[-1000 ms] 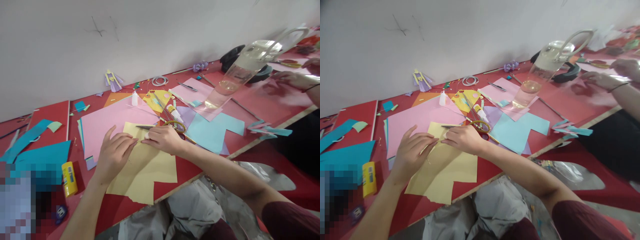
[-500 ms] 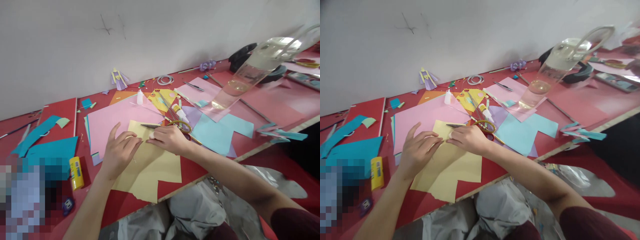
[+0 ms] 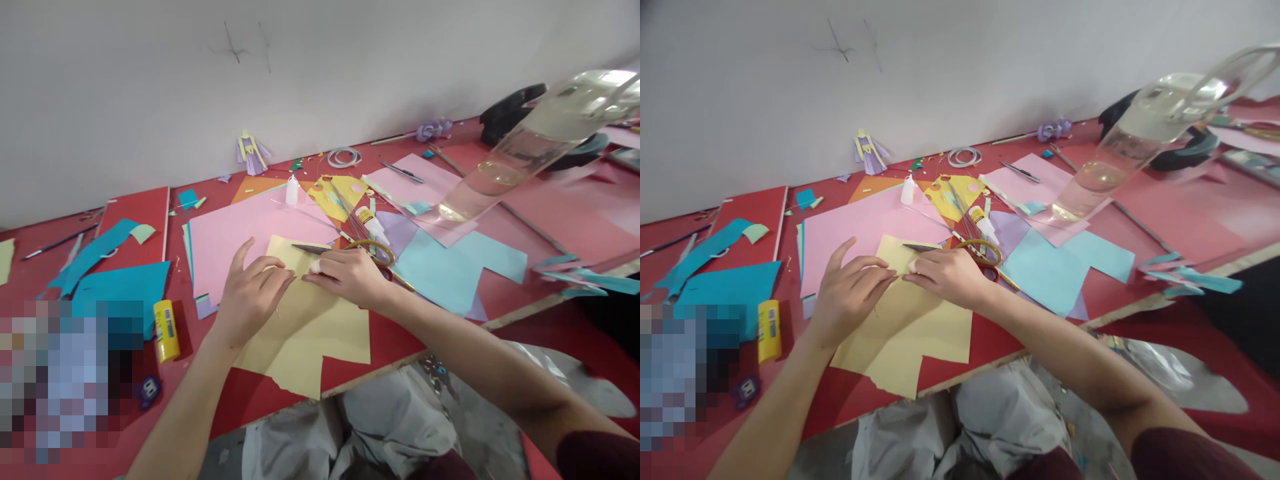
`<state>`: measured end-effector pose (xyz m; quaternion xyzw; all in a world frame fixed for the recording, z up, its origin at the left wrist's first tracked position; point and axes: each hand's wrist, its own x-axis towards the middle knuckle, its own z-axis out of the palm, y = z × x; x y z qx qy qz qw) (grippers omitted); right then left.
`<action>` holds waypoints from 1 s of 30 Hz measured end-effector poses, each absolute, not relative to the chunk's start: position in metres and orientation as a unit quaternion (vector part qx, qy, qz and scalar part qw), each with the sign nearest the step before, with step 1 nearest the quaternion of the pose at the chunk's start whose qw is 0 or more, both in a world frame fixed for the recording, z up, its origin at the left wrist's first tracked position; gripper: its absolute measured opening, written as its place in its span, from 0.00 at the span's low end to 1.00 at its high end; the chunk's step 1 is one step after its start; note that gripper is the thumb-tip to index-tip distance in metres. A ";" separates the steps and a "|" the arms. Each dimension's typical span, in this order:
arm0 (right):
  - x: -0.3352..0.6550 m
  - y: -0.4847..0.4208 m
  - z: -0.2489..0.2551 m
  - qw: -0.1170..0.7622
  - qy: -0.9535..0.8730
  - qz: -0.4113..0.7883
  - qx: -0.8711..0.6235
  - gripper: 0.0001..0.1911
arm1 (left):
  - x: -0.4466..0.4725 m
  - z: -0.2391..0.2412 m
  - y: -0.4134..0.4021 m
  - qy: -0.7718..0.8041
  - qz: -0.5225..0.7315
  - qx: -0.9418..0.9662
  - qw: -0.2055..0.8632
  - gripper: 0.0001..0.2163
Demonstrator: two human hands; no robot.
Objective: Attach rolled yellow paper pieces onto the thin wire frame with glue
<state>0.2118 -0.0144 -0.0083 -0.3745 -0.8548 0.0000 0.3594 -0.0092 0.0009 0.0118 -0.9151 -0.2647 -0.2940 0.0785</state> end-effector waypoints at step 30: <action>0.200 -0.018 0.003 0.456 -0.469 0.632 -0.415 0.13 | -0.007 0.021 -0.012 -0.242 -0.325 -0.886 0.227 0.06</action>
